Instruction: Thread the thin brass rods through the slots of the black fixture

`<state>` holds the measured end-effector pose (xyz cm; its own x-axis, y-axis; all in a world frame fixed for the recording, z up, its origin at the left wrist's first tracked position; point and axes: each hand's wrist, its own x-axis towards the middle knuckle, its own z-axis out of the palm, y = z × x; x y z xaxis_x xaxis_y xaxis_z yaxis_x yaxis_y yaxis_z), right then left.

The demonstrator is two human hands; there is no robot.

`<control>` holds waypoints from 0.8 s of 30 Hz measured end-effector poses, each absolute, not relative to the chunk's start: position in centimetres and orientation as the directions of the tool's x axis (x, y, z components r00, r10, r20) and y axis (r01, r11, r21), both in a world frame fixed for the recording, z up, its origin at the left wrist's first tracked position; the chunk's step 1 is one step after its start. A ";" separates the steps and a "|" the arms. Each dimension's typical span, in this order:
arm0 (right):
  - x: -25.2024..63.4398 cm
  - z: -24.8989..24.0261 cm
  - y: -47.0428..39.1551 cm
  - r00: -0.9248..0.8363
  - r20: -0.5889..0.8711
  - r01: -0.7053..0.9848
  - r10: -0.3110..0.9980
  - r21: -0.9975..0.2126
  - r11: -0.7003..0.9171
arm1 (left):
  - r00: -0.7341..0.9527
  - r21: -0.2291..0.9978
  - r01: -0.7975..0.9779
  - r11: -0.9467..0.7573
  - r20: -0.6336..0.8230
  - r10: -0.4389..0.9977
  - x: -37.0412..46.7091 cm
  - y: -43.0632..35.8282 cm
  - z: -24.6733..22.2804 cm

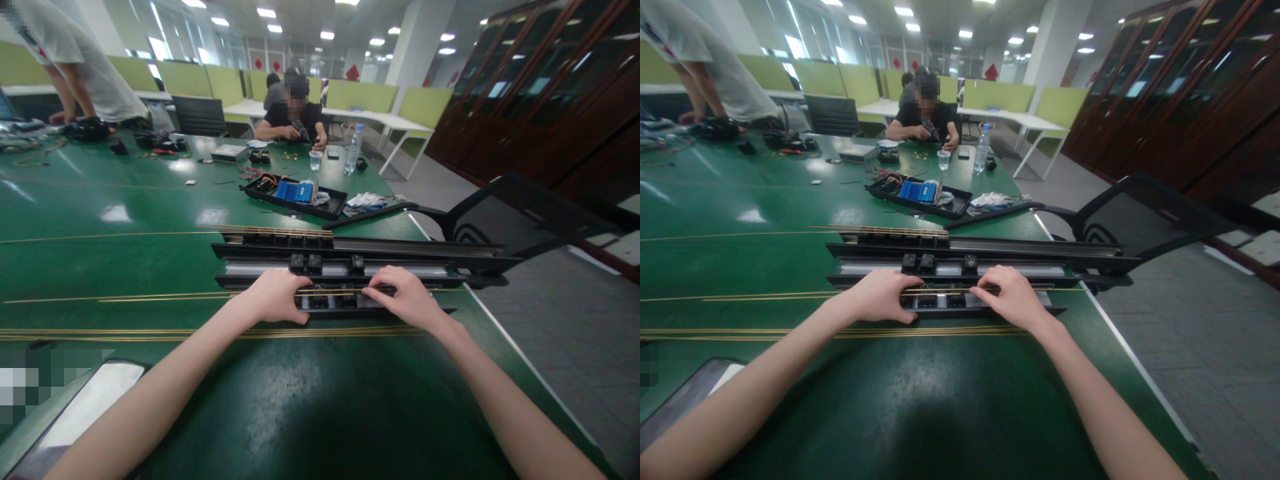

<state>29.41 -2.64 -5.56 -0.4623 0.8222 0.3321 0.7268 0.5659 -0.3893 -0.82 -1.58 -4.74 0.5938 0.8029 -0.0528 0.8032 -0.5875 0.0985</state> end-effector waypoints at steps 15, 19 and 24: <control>32.0 -4.7 -2.0 -0.455 0.139 0.778 0.880 -0.419 0.468 | 0.579 0.111 0.814 -0.570 -0.078 0.811 -0.7 -1.7 -4.4; 32.7 -4.3 -1.8 -0.450 0.070 0.778 0.891 -0.459 0.429 | 0.577 0.115 0.815 -0.568 -0.072 0.813 -0.7 -1.7 -4.4; 33.7 -3.4 -1.9 -0.413 -0.051 0.807 0.909 -0.484 0.339 | 0.584 0.115 0.810 -0.575 -0.079 0.808 -0.7 -1.8 -4.3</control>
<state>33.68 -1.87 -3.42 -0.4130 0.9093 -0.0508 0.8069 0.3394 -0.4835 -0.68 -1.76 -4.26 0.5843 0.8077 -0.0792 0.8102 -0.5748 0.1152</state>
